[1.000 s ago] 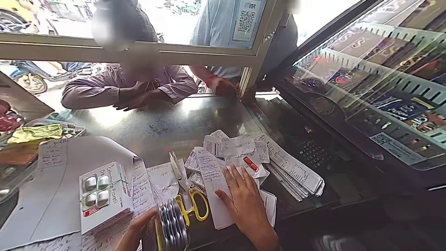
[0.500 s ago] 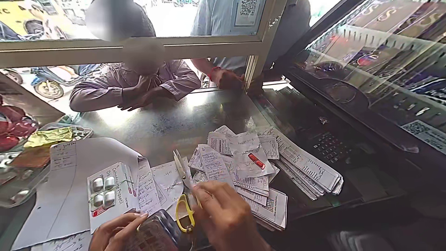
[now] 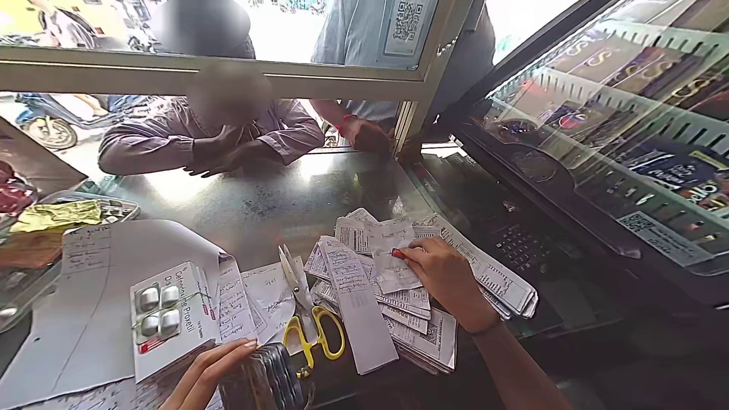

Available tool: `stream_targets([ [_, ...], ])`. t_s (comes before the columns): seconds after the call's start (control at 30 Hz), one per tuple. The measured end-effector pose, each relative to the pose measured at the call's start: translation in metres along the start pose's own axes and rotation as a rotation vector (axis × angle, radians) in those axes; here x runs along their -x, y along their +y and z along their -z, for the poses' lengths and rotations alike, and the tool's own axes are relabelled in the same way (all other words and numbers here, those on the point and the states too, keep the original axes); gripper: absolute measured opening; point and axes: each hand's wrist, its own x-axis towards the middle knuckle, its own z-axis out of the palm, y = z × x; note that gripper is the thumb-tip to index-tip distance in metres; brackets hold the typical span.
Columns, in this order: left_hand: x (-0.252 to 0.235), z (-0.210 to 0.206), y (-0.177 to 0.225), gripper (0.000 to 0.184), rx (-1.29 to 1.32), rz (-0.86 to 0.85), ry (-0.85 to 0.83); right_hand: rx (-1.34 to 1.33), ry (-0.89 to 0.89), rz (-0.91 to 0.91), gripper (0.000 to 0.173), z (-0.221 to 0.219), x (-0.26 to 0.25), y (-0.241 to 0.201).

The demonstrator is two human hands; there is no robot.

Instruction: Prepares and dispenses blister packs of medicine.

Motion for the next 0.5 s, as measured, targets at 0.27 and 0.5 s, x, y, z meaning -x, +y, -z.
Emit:
stream_targets([
  [0.27, -0.012, -0.017, 0.017, 0.061, -0.338, 0.087, 0.105, -0.092, 0.089, 0.130, 0.031, 0.023, -0.001, -0.043],
  [0.5, -0.022, -0.051, 0.041, 0.058, -0.524, 0.063, 0.273, -0.566, 0.217, 0.201, 0.049, 0.010, 0.046, -0.150],
])
